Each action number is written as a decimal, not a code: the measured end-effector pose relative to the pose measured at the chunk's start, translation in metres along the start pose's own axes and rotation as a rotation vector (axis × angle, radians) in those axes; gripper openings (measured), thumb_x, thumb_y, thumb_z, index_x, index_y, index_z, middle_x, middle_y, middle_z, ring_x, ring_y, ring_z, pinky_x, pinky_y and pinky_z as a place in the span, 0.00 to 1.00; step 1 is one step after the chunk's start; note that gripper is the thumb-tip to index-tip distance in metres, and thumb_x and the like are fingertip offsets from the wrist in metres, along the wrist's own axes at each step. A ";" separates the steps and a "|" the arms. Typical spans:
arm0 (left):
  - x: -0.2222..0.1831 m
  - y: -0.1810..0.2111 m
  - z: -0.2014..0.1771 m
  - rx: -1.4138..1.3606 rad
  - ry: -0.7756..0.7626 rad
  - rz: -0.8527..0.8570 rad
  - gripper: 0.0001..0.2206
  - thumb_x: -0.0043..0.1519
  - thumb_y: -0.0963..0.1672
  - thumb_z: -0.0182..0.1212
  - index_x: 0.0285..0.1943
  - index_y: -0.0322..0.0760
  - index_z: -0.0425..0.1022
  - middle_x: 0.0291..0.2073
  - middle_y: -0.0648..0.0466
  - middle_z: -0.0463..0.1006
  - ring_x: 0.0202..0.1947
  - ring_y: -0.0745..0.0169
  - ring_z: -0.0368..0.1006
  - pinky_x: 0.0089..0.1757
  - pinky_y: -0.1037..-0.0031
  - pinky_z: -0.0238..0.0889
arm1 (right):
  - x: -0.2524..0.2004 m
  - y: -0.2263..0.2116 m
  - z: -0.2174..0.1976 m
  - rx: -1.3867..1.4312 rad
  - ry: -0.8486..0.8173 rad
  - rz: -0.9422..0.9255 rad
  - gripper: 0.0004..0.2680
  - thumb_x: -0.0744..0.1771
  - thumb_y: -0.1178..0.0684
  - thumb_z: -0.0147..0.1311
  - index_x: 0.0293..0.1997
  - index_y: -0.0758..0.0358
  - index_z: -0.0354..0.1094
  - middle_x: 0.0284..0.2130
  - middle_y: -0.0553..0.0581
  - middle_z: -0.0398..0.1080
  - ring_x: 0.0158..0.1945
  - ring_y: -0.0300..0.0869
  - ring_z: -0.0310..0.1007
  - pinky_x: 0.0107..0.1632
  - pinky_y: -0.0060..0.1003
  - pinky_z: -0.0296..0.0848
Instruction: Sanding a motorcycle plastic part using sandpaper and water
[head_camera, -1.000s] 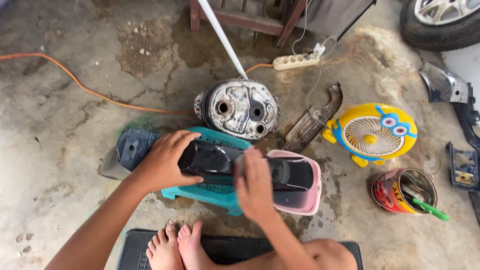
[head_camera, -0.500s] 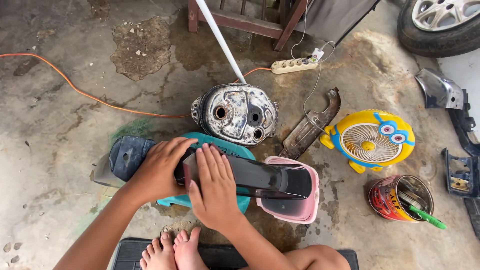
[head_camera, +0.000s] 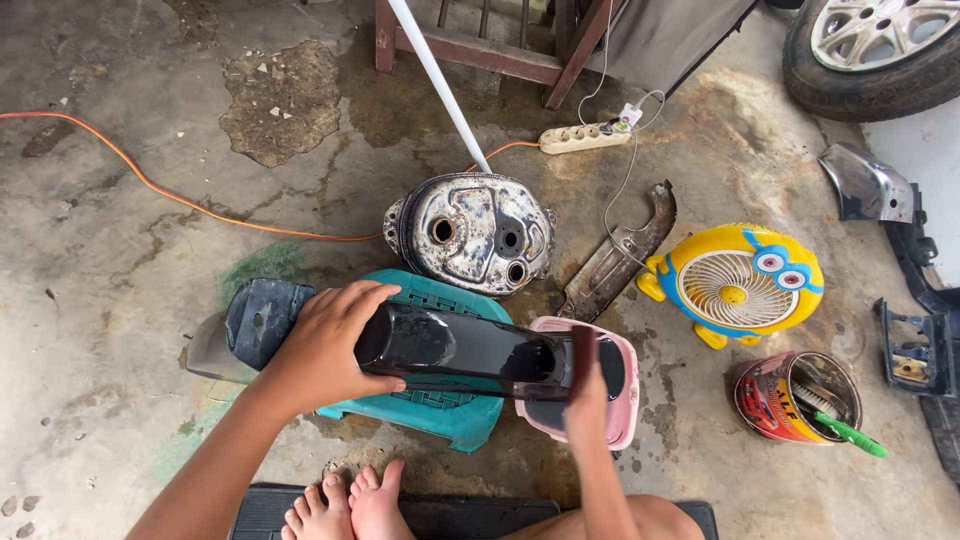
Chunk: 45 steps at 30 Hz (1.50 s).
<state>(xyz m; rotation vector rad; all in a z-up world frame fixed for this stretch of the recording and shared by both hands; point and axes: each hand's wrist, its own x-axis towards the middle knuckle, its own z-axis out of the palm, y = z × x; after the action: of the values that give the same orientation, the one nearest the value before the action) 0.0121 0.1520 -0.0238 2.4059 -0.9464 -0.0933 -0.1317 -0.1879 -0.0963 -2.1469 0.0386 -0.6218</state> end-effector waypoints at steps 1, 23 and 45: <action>0.000 0.000 -0.001 0.000 -0.004 0.001 0.53 0.38 0.58 0.86 0.74 0.50 0.60 0.68 0.54 0.65 0.66 0.48 0.62 0.61 0.55 0.52 | -0.008 0.012 -0.012 0.000 0.002 0.004 0.19 0.74 0.54 0.22 0.73 0.77 0.40 0.71 0.73 0.48 0.76 0.56 0.47 0.78 0.46 0.45; -0.001 0.053 -0.044 -0.078 0.146 -0.116 0.40 0.40 0.53 0.82 0.64 0.44 0.71 0.52 0.53 0.76 0.55 0.50 0.72 0.55 0.61 0.60 | -0.022 0.048 -0.083 1.251 0.689 1.001 0.13 0.68 0.48 0.40 0.48 0.58 0.73 0.49 0.62 0.74 0.54 0.58 0.72 0.57 0.54 0.71; -0.009 0.031 0.006 0.068 0.115 -0.112 0.46 0.35 0.56 0.84 0.65 0.47 0.70 0.54 0.54 0.75 0.57 0.46 0.70 0.54 0.55 0.60 | -0.040 0.047 -0.070 1.338 0.691 1.223 0.08 0.66 0.54 0.44 0.37 0.61 0.72 0.36 0.60 0.75 0.44 0.56 0.73 0.53 0.51 0.73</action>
<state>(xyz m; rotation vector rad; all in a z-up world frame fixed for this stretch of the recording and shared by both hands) -0.0149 0.1360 -0.0141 2.4964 -0.7748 0.0363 -0.1893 -0.2593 -0.1144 -0.3305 0.9308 -0.3701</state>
